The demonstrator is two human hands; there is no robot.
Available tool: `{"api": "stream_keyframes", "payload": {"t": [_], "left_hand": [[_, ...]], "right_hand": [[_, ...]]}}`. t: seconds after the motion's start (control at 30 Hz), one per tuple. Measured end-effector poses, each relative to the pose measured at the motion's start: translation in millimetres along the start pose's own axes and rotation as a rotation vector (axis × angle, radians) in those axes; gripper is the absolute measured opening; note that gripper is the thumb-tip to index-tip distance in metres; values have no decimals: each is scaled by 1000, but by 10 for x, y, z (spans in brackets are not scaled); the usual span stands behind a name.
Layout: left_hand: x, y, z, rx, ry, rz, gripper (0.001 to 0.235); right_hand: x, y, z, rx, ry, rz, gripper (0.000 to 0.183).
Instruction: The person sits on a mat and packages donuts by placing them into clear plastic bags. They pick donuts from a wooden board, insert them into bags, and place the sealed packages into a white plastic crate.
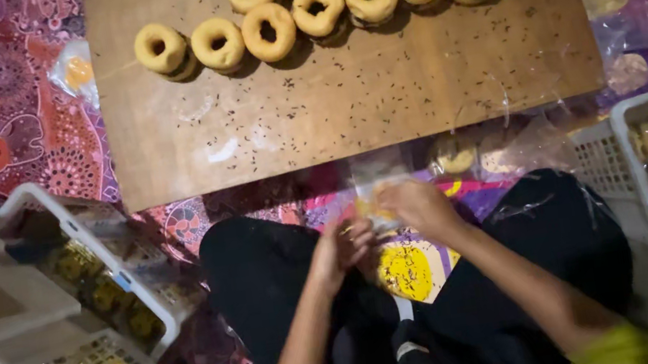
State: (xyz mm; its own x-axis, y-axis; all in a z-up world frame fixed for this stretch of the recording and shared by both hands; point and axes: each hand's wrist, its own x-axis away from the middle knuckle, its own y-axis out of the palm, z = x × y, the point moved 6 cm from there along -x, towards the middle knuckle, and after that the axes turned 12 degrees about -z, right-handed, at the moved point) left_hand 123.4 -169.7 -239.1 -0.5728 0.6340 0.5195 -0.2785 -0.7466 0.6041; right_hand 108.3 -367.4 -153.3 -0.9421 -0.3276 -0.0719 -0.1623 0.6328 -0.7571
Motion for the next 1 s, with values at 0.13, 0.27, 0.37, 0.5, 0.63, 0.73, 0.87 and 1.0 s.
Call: {"api": "stream_keyframes", "payload": {"t": [0.13, 0.27, 0.37, 0.5, 0.63, 0.73, 0.87, 1.0], "left_hand": [[180, 710, 259, 267, -127, -451, 64], [293, 1294, 452, 211, 68, -390, 48], [435, 1526, 402, 223, 94, -260, 51], [578, 1657, 552, 189, 251, -257, 50], [625, 1776, 658, -183, 373, -307, 54], [781, 1745, 925, -635, 735, -73, 67], [489, 1507, 1071, 63, 437, -221, 70], [72, 1039, 1510, 536, 293, 42, 58]], "right_hand": [[406, -525, -1094, 56, -346, -182, 24], [367, -977, -1518, 164, -92, 63, 30], [292, -970, -1568, 218, 99, -4, 25], [212, -1060, -1442, -70, 136, 150, 36], [206, -1013, -1050, -89, 317, -153, 28], [297, -1195, -1161, -197, 191, -57, 24], [185, -1527, -1491, -207, -10, -3, 43], [-572, -2203, -959, -117, -154, 238, 74]]}}
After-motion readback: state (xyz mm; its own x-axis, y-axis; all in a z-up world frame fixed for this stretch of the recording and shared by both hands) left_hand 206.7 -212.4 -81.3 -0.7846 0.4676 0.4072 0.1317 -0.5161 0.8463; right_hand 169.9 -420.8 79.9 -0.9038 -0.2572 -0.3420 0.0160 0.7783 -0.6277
